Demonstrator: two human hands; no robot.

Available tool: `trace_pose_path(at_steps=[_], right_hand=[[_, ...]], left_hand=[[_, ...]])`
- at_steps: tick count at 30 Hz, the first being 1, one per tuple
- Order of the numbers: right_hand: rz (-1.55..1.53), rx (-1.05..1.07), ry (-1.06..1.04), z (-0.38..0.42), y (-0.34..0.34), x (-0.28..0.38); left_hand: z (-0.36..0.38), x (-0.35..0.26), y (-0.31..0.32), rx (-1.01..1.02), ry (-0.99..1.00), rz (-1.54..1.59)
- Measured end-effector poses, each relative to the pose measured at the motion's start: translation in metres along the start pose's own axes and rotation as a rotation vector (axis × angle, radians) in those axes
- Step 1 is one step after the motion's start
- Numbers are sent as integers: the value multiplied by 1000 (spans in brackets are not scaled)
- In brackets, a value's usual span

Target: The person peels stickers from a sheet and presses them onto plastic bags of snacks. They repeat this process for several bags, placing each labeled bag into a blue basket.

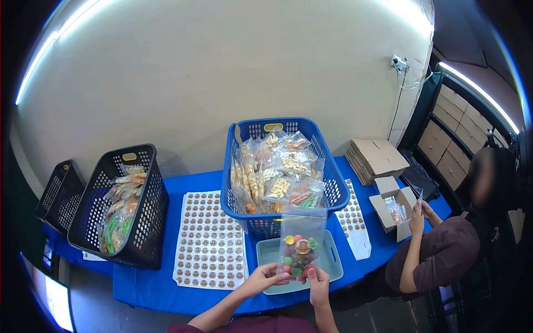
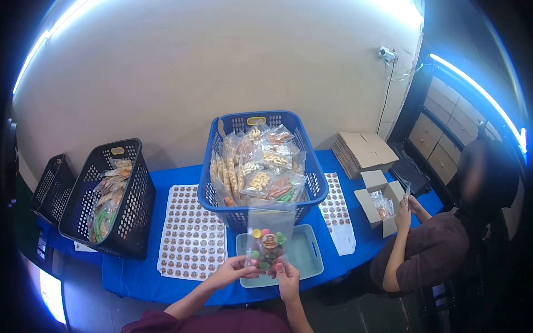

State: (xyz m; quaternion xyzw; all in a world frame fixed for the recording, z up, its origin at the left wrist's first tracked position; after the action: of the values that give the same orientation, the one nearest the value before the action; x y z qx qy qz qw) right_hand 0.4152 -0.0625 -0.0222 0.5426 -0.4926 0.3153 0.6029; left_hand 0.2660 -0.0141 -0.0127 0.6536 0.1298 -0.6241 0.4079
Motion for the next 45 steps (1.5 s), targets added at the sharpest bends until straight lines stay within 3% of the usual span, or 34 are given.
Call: trace_pose_path(at_steps=[4, 5, 8, 10, 12, 16, 19, 22, 23, 28, 35, 45], right_hand=[[61, -112, -117, 0, -8, 8], [90, -107, -113, 1, -9, 13], [170, -56, -102, 0, -16, 26], [212, 26, -97, -1, -22, 28], [168, -19, -96, 1, -31, 29], [236, -192, -8, 10, -60, 20], [251, -285, 20, 16, -77, 13], [260, -308, 65, 19, -83, 3], [259, -307, 78, 18, -84, 1], [230, -252, 103, 6, -72, -10], [237, -95, 127, -22, -25, -13], [246, 77, 132, -50, 71, -22]], left_hand=[[-15, -14, 7, 34, 41, -47], [-19, -19, 11, 16, 124, -104], [-32, -27, 18, 96, 124, -269], [-39, -40, 15, 53, 278, -349], [-42, -66, 10, -109, 382, -381], [-59, -106, -19, -256, 494, -147], [-84, -117, -50, -324, 168, -224], [-104, -90, -88, -243, -25, 89], [-105, -80, -104, -175, -31, 29], [-28, -96, -100, -349, 94, -284], [105, -127, -131, -593, 356, -306], [284, -179, -166, -1253, 644, -544]])
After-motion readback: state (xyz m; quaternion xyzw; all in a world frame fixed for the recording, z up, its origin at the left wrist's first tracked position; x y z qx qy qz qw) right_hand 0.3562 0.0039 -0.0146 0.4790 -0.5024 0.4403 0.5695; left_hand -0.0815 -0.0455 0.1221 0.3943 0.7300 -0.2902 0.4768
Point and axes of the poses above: each hand's wrist, its own z-axis away from the middle knuckle, its own y-axis out of the palm, x = y × z, the point moved 4 cm from there along -z, towards the middle knuckle, and after that the axes turned 2 degrees about y, right-handed, at the moved point
